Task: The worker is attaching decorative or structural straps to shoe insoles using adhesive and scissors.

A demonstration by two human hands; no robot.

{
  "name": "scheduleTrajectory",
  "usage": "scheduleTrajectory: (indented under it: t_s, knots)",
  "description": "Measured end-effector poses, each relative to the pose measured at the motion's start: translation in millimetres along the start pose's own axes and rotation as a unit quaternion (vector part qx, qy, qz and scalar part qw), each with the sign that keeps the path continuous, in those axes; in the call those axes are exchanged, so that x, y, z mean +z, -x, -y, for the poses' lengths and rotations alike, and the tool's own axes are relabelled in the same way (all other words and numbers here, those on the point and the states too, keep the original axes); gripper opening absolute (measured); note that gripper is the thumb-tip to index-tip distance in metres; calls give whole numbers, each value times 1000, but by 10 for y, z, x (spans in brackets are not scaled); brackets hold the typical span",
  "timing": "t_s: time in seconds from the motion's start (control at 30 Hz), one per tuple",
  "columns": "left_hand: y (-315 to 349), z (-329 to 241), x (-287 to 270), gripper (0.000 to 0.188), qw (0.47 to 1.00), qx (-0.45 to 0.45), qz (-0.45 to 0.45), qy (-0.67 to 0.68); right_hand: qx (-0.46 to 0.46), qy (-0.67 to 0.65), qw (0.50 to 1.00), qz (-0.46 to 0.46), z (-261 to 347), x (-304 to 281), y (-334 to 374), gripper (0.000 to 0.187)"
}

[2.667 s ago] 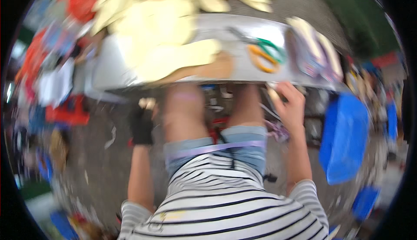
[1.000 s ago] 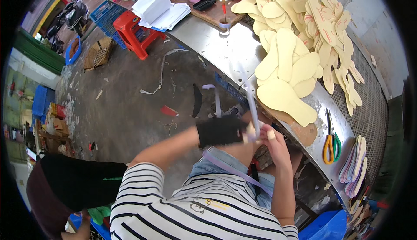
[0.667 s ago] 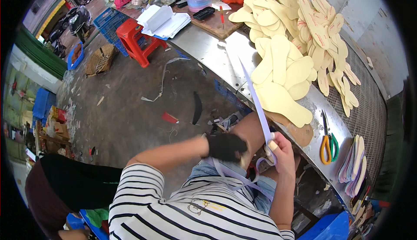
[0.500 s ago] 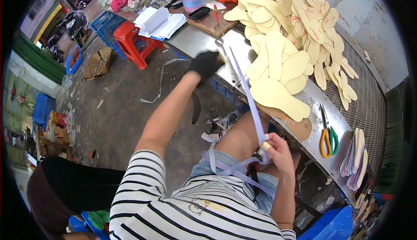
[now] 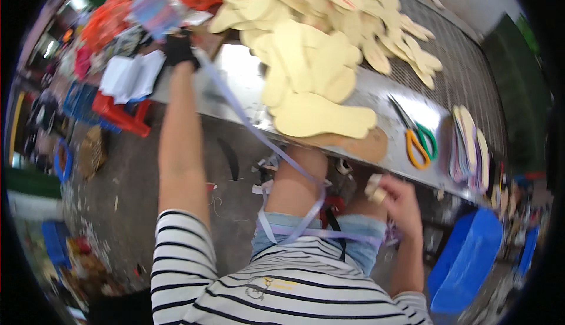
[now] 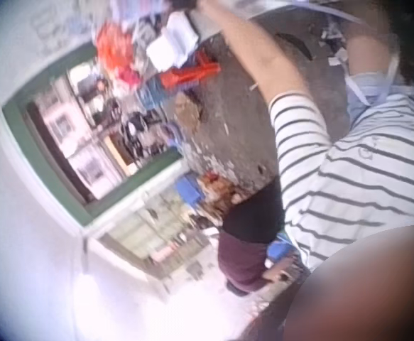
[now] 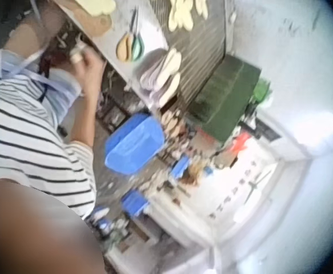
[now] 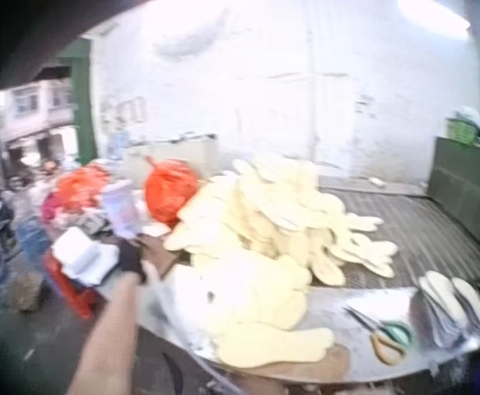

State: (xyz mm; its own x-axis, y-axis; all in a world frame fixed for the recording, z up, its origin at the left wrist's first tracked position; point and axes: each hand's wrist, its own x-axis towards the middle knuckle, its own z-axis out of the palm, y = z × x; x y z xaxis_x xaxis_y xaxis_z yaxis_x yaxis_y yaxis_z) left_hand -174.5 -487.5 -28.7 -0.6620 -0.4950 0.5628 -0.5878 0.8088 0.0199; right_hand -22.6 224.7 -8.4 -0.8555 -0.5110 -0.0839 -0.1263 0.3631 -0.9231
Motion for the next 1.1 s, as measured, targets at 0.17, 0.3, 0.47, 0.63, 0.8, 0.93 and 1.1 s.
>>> scheduleTrajectory:
  t_s: [0.17,0.3,0.47,0.63,0.8,0.93,1.1]
  knots:
    - [904,-1799,-1917,23,704,-34,32,709,-70,357,877,-313,-174,-918,-471,21]
    - [2081,-2471,-2562,25,561,81,326,757,-9,489,838,-241,-387,-1028,-695,28]
    - [2808,-2878,-2796,37,461,-21,502,731,92,421,877,-215,-454,-1087,-524,32]
    - [3254,-3194,-2799,35,337,-40,564,753,30,-296,943,-149,-330,-674,-53,35]
    - [3545,-3459,-2903,28,336,12,598,727,66,-499,851,-148,-308,-61,217,43]
    - [3707,-3280,-2734,24,368,14,648,667,33,-452,869,-199,-523,-235,282,28]
    - [3873,-2918,-2753,14,325,-37,697,638,46,-238,939,-244,-469,-277,465,29]
